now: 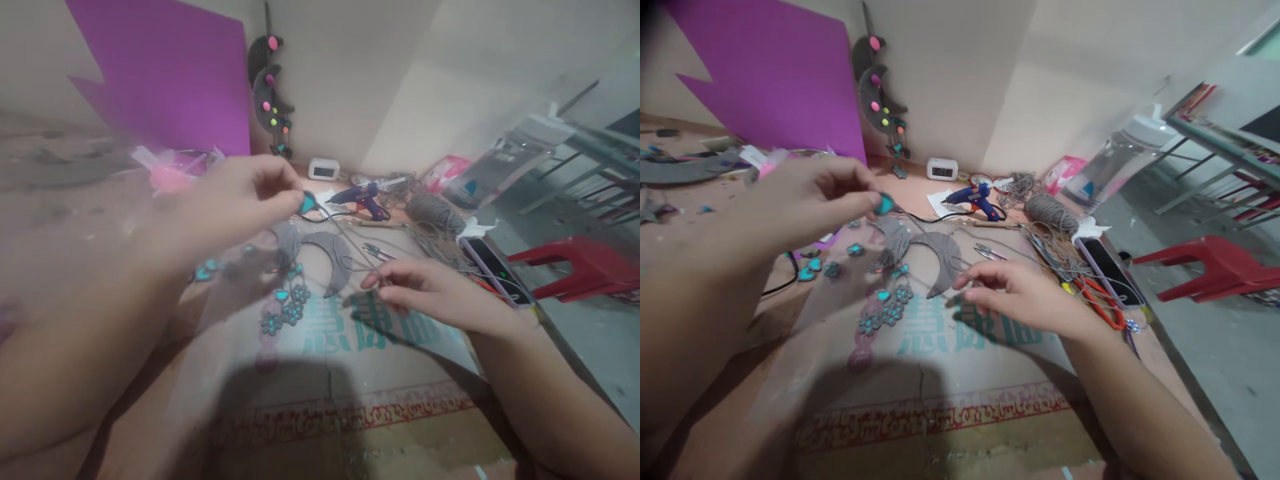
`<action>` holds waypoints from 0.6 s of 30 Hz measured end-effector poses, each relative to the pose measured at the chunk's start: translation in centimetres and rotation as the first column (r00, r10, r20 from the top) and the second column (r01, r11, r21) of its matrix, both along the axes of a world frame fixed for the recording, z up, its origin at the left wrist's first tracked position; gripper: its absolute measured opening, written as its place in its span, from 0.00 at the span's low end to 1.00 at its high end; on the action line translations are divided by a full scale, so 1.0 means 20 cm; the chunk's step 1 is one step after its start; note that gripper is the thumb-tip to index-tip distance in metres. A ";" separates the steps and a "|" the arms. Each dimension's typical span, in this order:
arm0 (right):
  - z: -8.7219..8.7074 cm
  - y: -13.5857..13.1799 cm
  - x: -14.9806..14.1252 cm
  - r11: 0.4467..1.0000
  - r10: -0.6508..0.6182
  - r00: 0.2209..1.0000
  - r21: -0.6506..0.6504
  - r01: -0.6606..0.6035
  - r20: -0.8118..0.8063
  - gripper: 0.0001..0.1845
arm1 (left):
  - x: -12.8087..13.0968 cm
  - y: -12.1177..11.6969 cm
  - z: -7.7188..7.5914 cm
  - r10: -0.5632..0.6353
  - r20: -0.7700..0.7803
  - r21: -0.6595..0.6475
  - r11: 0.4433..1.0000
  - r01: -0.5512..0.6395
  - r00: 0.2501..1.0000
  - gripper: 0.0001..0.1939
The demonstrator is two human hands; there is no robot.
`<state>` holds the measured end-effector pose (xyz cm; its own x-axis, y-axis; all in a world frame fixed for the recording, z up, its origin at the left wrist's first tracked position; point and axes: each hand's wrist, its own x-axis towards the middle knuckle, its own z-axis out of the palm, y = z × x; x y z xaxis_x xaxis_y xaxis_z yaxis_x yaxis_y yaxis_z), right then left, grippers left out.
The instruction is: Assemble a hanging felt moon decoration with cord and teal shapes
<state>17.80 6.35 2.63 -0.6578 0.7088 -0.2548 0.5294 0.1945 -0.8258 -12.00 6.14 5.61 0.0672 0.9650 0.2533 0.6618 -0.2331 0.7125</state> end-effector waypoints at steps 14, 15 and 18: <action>0.10 0.05 0.19 0.915 0.197 0.869 0.233 -0.330 0.454 0.23 | -0.12 -0.03 0.10 0.291 0.167 0.115 0.943 -0.312 0.942 0.14; 0.07 0.08 0.20 0.910 0.136 0.864 0.284 -0.303 0.485 0.22 | -0.11 -0.03 0.10 0.283 0.168 0.112 0.946 -0.303 0.944 0.14; -0.04 0.15 0.19 0.854 -0.065 0.856 0.473 -0.218 0.512 0.18 | -0.10 -0.04 0.12 0.291 0.152 0.088 0.948 -0.306 0.945 0.13</action>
